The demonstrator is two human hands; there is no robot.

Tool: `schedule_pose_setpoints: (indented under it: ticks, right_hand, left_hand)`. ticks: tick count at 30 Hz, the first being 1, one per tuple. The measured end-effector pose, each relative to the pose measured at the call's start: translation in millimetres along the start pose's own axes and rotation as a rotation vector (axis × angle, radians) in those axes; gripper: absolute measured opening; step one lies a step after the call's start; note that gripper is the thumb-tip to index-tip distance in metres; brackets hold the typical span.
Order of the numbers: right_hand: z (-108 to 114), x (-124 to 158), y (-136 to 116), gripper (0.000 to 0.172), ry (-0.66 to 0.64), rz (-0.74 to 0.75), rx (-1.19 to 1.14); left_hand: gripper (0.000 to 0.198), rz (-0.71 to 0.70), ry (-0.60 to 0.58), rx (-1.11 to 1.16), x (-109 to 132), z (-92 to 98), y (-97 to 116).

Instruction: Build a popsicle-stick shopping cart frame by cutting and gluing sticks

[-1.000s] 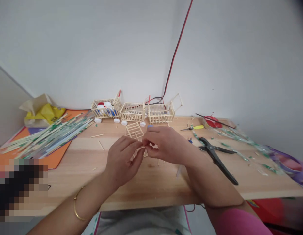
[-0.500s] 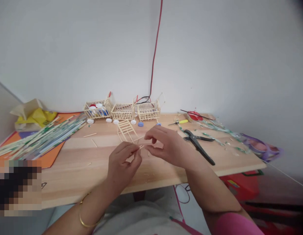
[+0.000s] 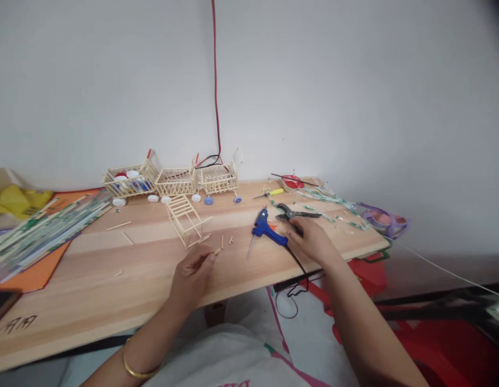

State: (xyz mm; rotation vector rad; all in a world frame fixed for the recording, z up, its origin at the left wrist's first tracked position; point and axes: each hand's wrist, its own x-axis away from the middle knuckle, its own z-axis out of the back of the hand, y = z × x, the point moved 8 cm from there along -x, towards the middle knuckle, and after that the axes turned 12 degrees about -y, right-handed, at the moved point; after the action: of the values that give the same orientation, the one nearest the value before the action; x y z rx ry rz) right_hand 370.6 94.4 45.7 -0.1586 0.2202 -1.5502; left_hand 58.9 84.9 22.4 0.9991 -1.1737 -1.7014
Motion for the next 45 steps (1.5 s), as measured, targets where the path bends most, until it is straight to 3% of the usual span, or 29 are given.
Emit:
schedule_pose_setpoints:
  ticks: [3, 6, 9, 14, 18, 21, 23, 26, 28, 31, 33, 36, 45]
  right_hand:
    - [2, -17, 31, 0.048, -0.006, -0.149, 0.116]
    - [-9, -34, 65, 0.082, -0.201, -0.249, 0.127]
    - [-20, -42, 82, 0.093, -0.331, -0.255, 0.113]
    - [-21, -36, 77, 0.069, -0.309, -0.301, 0.189]
    - [-14, -18, 62, 0.053, -0.158, -0.267, 0.127]
    - [0, -4, 57, 0.046, -0.012, -0.256, -0.155]
    - [4, 6, 54, 0.047, 0.008, -0.264, -0.514]
    - [1, 19, 21, 0.064, -0.124, -0.14, -1.052]
    - [2, 30, -15, 0.067, -0.242, 0.012, -1.113]
    - [1, 46, -59, 0.048, -0.298, 0.113, -0.8]
    - [3, 52, -86, 0.046, -0.227, 0.208, -0.551]
    - [-1, 56, -117, 0.047, -0.18, 0.352, -0.38]
    - [-1, 54, -138, 0.045, -0.13, 0.399, -0.245]
  left_hand:
    - [0.013, 0.011, 0.014, 0.001, -1, -1.7, -2]
    - [0.013, -0.003, 0.009, -0.01, 0, -2.8, -1]
    - [0.015, -0.017, -0.002, 0.001, 2, -3.8, -1]
    - [0.015, -0.002, 0.029, 0.077, 5, -2.2, -6]
    - [0.018, 0.052, 0.058, 0.186, 6, -1.4, -13]
    - [0.021, 0.139, 0.079, 0.364, 7, -3.7, -22]
    - [0.024, 0.17, 0.105, 0.494, 6, -5.5, -25]
    - [0.024, 0.174, 0.134, 0.673, 5, -9.1, -24]
    - [0.021, 0.172, 0.13, 0.778, 5, -12.9, -20]
    - [0.017, 0.175, 0.087, 0.882, 5, -19.6, -10]
    - [0.015, 0.169, 0.049, 0.916, 6, -23.4, -1]
    - [0.013, 0.142, 0.025, 0.924, 7, -25.1, 10]
    - [0.018, 0.126, -0.049, 0.859, 10, -31.5, 18]
